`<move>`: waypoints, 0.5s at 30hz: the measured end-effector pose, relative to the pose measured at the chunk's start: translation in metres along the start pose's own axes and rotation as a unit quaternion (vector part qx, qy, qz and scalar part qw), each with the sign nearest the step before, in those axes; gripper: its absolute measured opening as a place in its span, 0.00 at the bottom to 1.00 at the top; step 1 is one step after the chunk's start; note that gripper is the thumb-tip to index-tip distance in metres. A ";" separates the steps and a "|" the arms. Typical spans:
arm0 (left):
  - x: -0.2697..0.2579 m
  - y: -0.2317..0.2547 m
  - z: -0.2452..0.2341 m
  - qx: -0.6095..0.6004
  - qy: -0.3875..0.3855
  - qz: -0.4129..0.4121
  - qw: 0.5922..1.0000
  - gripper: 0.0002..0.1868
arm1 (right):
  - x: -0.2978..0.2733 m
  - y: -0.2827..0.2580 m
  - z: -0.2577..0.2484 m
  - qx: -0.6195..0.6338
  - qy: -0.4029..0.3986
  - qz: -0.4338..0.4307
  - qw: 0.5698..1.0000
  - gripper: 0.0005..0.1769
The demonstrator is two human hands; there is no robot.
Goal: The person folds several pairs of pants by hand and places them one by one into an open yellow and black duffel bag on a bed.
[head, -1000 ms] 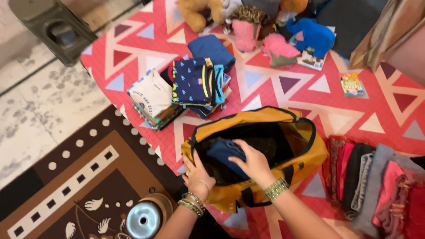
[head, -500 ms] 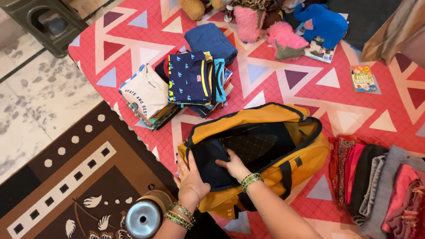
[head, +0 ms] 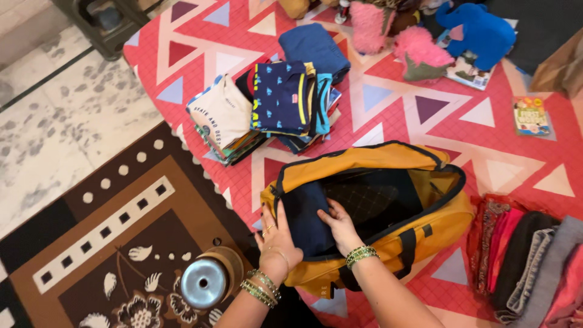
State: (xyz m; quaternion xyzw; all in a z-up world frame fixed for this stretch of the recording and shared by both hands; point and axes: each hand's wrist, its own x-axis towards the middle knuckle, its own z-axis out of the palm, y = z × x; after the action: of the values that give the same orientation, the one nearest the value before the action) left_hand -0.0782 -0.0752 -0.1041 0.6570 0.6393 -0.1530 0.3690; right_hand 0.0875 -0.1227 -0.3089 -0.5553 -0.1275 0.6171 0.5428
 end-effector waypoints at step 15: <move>-0.004 0.001 0.007 0.009 0.008 0.018 1.000 0.69 | -0.061 -0.071 0.065 -0.807 -0.127 -0.171 0.552 0.70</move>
State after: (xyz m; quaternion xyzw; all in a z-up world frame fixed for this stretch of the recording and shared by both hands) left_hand -0.0762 -0.0830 -0.1057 0.6731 0.6287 -0.1470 0.3607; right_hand 0.0592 -0.1164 -0.1986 -0.6441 -0.7316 0.2153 -0.0594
